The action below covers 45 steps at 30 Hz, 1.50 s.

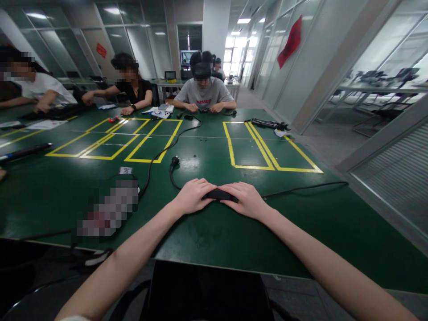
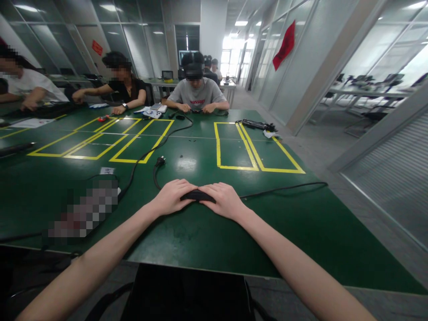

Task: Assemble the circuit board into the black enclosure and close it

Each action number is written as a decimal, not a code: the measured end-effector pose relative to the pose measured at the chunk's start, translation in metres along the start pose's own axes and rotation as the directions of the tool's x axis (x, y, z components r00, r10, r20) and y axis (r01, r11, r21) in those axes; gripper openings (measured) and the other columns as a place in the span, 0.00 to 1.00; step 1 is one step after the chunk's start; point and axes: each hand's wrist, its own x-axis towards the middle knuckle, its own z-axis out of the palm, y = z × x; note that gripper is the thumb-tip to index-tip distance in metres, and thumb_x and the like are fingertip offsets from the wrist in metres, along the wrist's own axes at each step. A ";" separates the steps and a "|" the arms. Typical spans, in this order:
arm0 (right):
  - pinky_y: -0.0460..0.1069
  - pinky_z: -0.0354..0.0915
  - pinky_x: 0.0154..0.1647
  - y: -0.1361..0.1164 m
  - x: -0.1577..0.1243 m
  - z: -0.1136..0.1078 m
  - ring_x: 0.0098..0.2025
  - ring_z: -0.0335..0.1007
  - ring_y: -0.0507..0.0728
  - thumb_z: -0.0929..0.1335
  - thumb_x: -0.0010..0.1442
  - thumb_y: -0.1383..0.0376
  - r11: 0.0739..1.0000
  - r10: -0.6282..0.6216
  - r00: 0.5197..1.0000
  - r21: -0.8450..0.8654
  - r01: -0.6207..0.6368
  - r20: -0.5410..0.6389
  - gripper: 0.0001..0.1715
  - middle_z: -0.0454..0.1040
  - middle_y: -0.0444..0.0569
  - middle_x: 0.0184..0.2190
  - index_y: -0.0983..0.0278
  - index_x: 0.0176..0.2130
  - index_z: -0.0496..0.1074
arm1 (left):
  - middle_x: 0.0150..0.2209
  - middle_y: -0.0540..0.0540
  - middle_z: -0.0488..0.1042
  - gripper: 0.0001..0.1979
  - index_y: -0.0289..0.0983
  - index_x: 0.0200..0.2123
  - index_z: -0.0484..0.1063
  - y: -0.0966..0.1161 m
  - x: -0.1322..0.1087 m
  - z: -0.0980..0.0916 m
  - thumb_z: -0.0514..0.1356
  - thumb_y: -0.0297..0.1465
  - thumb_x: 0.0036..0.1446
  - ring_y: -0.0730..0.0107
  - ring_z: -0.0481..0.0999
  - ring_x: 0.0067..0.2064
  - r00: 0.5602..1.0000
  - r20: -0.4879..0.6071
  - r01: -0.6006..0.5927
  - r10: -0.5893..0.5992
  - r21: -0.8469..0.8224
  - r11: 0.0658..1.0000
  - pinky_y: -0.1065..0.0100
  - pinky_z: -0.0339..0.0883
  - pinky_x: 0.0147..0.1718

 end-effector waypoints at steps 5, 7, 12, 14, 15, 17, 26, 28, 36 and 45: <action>0.56 0.76 0.47 -0.002 0.000 0.001 0.45 0.81 0.62 0.69 0.68 0.58 0.997 0.021 1.000 0.077 -0.022 0.016 0.21 0.82 0.56 0.48 0.63 0.56 0.74 | 0.47 0.41 0.81 0.15 0.37 0.54 0.73 0.003 -0.001 0.000 0.59 0.36 0.68 0.59 0.78 0.48 1.000 0.012 0.026 -0.025 -0.004 1.000 0.59 0.71 0.48; 0.56 0.76 0.47 -0.004 -0.002 0.003 0.47 0.82 0.62 0.67 0.70 0.60 0.998 0.008 1.000 0.070 -0.008 0.002 0.19 0.82 0.58 0.50 0.64 0.56 0.74 | 0.48 0.40 0.81 0.19 0.36 0.57 0.72 0.005 -0.002 -0.001 0.60 0.37 0.67 0.58 0.78 0.48 0.999 -0.008 0.053 -0.053 -0.003 0.999 0.58 0.72 0.48; 0.56 0.76 0.49 -0.007 -0.004 0.005 0.50 0.81 0.63 0.68 0.69 0.60 0.991 0.071 0.997 0.110 -0.072 0.011 0.19 0.80 0.59 0.52 0.63 0.57 0.74 | 0.48 0.41 0.81 0.16 0.37 0.55 0.73 0.004 -0.004 0.000 0.61 0.33 0.66 0.58 0.79 0.47 0.997 -0.008 0.082 -0.082 0.003 0.997 0.59 0.71 0.46; 0.55 0.75 0.51 -0.007 -0.003 0.003 0.50 0.80 0.62 0.70 0.66 0.58 0.966 0.122 0.991 0.225 -0.130 0.048 0.22 0.80 0.56 0.52 0.62 0.57 0.73 | 0.49 0.41 0.81 0.15 0.37 0.55 0.73 0.003 -0.005 0.001 0.61 0.31 0.66 0.59 0.78 0.47 0.998 0.014 0.068 -0.068 -0.003 0.998 0.59 0.71 0.46; 0.55 0.74 0.52 -0.006 -0.001 0.002 0.50 0.80 0.61 0.71 0.65 0.57 0.941 0.151 0.986 0.295 -0.167 0.078 0.23 0.81 0.55 0.52 0.61 0.57 0.73 | 0.50 0.41 0.81 0.15 0.37 0.55 0.73 0.002 -0.005 0.001 0.61 0.31 0.66 0.59 0.78 0.48 0.998 0.021 0.061 -0.061 -0.002 0.998 0.59 0.70 0.46; 0.54 0.74 0.48 -0.005 0.002 -0.003 0.46 0.80 0.60 0.68 0.67 0.56 0.861 0.220 0.964 0.434 -0.265 0.151 0.22 0.81 0.53 0.49 0.62 0.57 0.73 | 0.51 0.41 0.81 0.17 0.38 0.56 0.73 0.002 -0.005 0.001 0.61 0.30 0.65 0.58 0.78 0.49 0.998 0.028 0.047 -0.048 0.010 0.999 0.59 0.70 0.47; 0.45 0.62 0.23 -0.011 0.006 -0.004 0.24 0.68 0.50 0.71 0.61 0.53 0.504 0.439 0.838 0.684 -0.528 0.324 0.23 0.82 0.53 0.41 0.65 0.49 0.76 | 0.48 0.39 0.80 0.28 0.36 0.58 0.72 0.006 -0.005 -0.001 0.68 0.42 0.58 0.56 0.78 0.47 0.997 0.029 0.075 -0.072 -0.122 0.990 0.57 0.73 0.48; 0.46 0.64 0.26 -0.012 0.005 -0.002 0.28 0.71 0.52 0.73 0.59 0.54 0.568 0.446 0.857 0.660 -0.493 0.256 0.20 0.82 0.53 0.40 0.65 0.46 0.79 | 0.48 0.39 0.80 0.29 0.36 0.57 0.73 0.007 -0.005 -0.001 0.68 0.45 0.58 0.57 0.78 0.47 0.995 0.035 0.098 -0.094 -0.188 0.977 0.58 0.74 0.47; 0.48 0.61 0.26 -0.009 0.002 0.003 0.24 0.61 0.52 0.71 0.62 0.51 0.694 0.476 0.866 0.539 -0.477 0.154 0.19 0.77 0.46 0.26 0.64 0.40 0.82 | 0.47 0.42 0.79 0.19 0.39 0.57 0.76 0.005 -0.006 0.000 0.60 0.41 0.67 0.61 0.78 0.48 0.984 0.029 0.175 -0.175 -0.336 0.926 0.60 0.74 0.50; 0.48 0.67 0.32 -0.007 -0.002 0.001 0.31 0.72 0.54 0.72 0.62 0.55 0.837 0.322 0.931 0.408 -0.365 0.172 0.17 0.80 0.49 0.39 0.64 0.45 0.76 | 0.47 0.41 0.77 0.19 0.37 0.56 0.75 0.007 -0.005 -0.002 0.58 0.40 0.69 0.60 0.76 0.48 0.990 0.055 0.135 -0.126 -0.218 0.966 0.59 0.72 0.49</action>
